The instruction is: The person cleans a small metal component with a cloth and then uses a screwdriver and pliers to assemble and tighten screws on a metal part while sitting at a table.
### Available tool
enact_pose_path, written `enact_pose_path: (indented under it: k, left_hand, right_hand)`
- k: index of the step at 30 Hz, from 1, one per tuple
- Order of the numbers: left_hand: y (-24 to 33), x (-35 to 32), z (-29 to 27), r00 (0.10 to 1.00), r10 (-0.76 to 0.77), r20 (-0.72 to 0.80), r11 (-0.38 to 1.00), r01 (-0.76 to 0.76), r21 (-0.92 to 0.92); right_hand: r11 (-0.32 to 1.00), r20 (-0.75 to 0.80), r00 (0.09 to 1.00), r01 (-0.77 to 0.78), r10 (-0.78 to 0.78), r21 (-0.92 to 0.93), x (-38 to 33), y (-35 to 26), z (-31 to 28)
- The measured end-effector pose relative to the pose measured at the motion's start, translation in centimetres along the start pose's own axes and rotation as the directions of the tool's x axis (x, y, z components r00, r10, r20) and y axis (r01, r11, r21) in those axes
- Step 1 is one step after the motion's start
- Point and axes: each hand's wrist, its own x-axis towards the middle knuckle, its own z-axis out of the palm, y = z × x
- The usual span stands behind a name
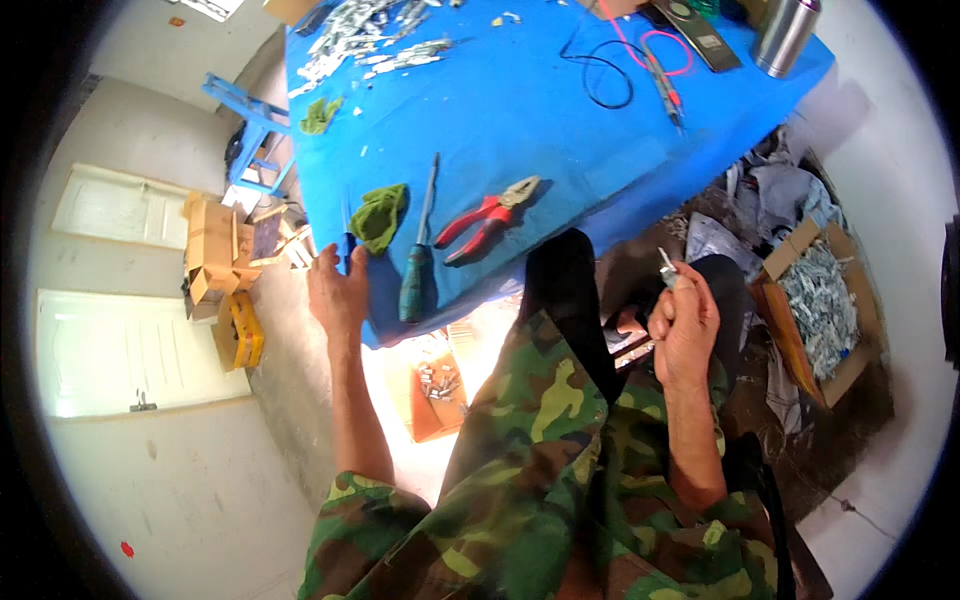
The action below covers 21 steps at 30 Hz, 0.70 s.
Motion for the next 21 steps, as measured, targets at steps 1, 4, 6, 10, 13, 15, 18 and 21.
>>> enact_pose_path:
  k: [1, 4, 6, 10, 13, 15, 18, 21]
  left_hand:
    - [-0.9, 0.3, 0.8, 1.000, -0.016, 0.020, 1.000, 0.015, 0.021]
    - [-3.9, 1.6, 2.5, 0.963, -0.082, 0.255, 0.980, 0.124, -0.153]
    - [-5.8, 2.3, 2.8, 0.931, -0.138, 0.337, 0.939, 0.231, -0.254]
    - [-2.1, 1.1, -1.4, 0.930, -0.144, 0.337, 0.643, 0.347, -0.683]
    - [7.0, -2.0, -6.9, 0.908, 0.026, 0.418, 0.513, 0.347, -0.785]
    - [10.8, -5.9, -8.7, 0.840, 0.110, 0.532, 0.402, 0.452, -0.796]
    - [17.4, -10.5, -11.3, 0.695, 0.362, 0.621, 0.371, 0.504, -0.780]
    - [20.3, -11.8, -12.5, 0.619, 0.480, 0.621, 0.431, 0.450, -0.782]
  right_hand:
    - [1.000, 0.021, 1.000, 0.003, -0.003, -0.008, 0.2, 0.5, -0.5]
    - [0.998, 0.060, 0.998, 0.004, 0.000, -0.067, -0.5, 0.0, 0.1]
    - [1.000, 0.085, 0.996, 0.011, -0.010, -0.009, -0.7, -0.3, 0.5]
    - [0.998, 0.109, 0.993, 0.030, -0.035, 0.046, -1.0, -0.7, 0.4]
    - [0.997, 0.088, 0.994, 0.062, -0.066, 0.045, -1.1, -1.3, 0.4]
    - [0.998, 0.102, 0.994, 0.025, -0.031, 0.061, -1.4, -1.2, 0.7]
    - [0.994, 0.172, 0.980, 0.084, -0.096, 0.075, -1.4, -1.5, 0.2]
    - [0.995, 0.152, 0.984, 0.080, -0.087, 0.053, -1.6, -1.8, 0.2]
